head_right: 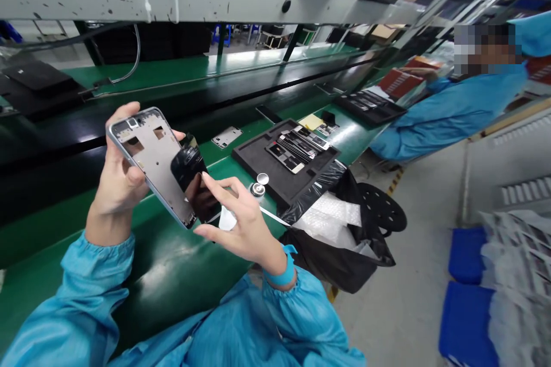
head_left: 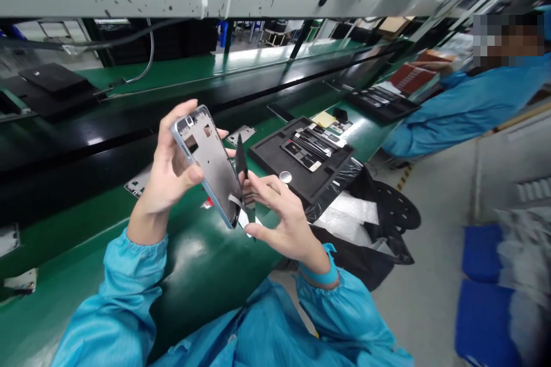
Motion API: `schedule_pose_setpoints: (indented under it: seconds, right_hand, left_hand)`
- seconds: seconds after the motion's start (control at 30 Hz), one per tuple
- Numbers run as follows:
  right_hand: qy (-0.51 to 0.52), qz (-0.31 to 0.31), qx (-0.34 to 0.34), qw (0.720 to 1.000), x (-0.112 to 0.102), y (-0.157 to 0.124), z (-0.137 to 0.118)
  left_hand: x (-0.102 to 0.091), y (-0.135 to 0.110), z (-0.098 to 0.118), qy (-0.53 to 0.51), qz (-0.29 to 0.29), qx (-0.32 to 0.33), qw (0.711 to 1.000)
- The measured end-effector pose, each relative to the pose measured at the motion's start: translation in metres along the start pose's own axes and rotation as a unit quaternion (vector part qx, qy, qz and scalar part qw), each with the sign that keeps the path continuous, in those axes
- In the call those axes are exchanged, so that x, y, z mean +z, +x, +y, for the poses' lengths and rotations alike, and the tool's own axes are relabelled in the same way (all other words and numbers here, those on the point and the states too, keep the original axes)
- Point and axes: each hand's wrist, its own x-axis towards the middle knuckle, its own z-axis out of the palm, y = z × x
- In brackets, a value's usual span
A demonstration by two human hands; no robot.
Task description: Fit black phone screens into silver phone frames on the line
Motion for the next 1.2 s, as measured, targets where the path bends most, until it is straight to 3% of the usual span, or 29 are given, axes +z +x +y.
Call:
schedule_pose_setpoints:
  seconds: [0.07, 0.17, 0.33, 0.6, 0.73, 0.9, 0.97, 1.03, 1.13, 1.2]
  right_hand:
    - [0.001, 0.014, 0.0, 1.0, 0.006, 0.008, -0.002]
    - [0.004, 0.055, -0.001, 0.999, 0.016, 0.02, -0.002]
    - [-0.019, 0.08, -0.034, 0.996, 0.024, 0.03, 0.002]
    - [0.02, 0.075, -0.025, 0.997, 0.025, 0.032, 0.012]
    - [0.017, 0.078, 0.002, 0.997, 0.035, 0.028, 0.023]
    - [-0.025, 0.112, 0.002, 0.993, 0.041, 0.026, 0.021]
    - [0.019, 0.143, 0.036, 0.989, 0.033, 0.032, 0.014]
    - [0.113, 0.125, 0.096, 0.981, 0.022, 0.04, 0.006]
    - [0.222, 0.055, 0.171, 0.958, 0.011, 0.05, -0.002]
    - [0.235, 0.059, 0.184, 0.953, 0.008, 0.052, -0.007]
  left_hand:
    - [0.005, -0.003, -0.002, 0.049, -0.011, 0.022, 0.999]
    - [0.01, -0.008, -0.006, 0.115, -0.073, 0.049, 0.99]
    - [0.008, -0.009, -0.008, 0.11, -0.168, 0.086, 0.976]
    - [0.003, -0.01, -0.012, 0.096, -0.202, 0.082, 0.971]
    - [0.018, -0.015, -0.017, 0.065, -0.166, 0.067, 0.982]
    - [0.044, -0.021, -0.024, -0.04, 0.004, 0.024, 0.999]
    - [0.048, -0.022, -0.026, -0.034, 0.001, -0.033, 0.999]
    - [0.05, -0.024, -0.027, -0.015, -0.022, -0.083, 0.996]
    - [0.052, -0.027, -0.024, 0.032, -0.018, -0.083, 0.996]
    - [0.055, -0.029, -0.021, 0.051, -0.015, -0.078, 0.996]
